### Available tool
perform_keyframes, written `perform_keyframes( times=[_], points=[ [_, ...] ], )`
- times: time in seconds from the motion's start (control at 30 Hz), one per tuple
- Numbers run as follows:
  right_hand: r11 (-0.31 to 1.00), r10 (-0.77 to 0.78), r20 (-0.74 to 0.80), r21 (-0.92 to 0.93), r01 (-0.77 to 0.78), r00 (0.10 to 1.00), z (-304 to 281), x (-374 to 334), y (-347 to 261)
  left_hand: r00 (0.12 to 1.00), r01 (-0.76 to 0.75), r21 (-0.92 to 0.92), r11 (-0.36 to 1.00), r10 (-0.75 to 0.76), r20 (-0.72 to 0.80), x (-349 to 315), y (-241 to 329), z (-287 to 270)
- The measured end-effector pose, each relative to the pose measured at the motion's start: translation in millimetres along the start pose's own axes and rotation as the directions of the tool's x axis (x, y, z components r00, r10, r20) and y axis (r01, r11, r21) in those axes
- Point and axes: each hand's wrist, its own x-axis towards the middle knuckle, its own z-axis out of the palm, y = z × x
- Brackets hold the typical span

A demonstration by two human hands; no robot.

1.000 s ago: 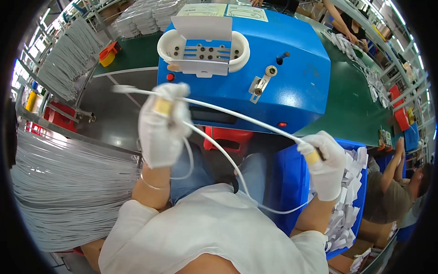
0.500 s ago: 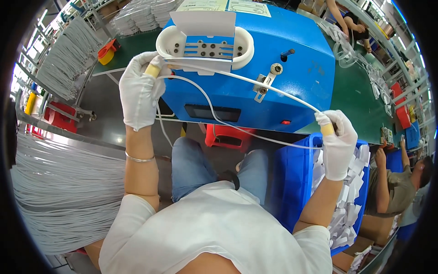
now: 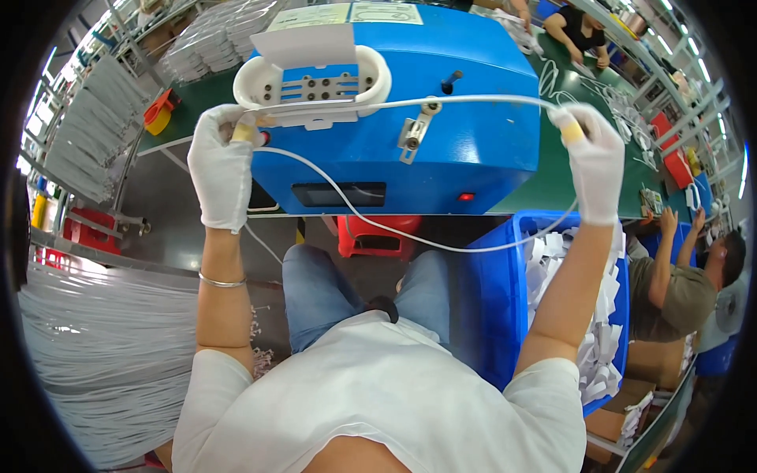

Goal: Manually feed individual cables from a bundle into a processing machine and collect the finished parts in a bin.

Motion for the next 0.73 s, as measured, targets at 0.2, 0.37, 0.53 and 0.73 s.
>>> perform_keyframes(
  times=[0.2, 0.37, 0.53, 0.73],
  points=[
    [0.992, -0.100, 0.298, -0.049, 0.119, 0.949, 18, 42, 39, 0.999, 0.036, 0.129, 0.991, -0.036, -0.003, -13, -2, -24],
    [0.997, -0.069, 0.216, -0.003, 0.071, 0.974, 13, 33, 31, 0.992, 0.128, 0.152, 0.980, -0.125, -0.028, -31, 1, -81],
    [0.999, -0.024, 0.176, 0.051, 0.015, 0.984, 3, 21, 22, 0.968, 0.239, 0.181, 0.954, -0.250, 0.040, -50, 14, -91],
    [0.971, 0.226, 0.207, 0.023, -0.236, 0.952, -14, 9, 16, 0.825, 0.417, 0.164, 0.894, -0.448, 0.344, -66, 21, -76]
  ],
)
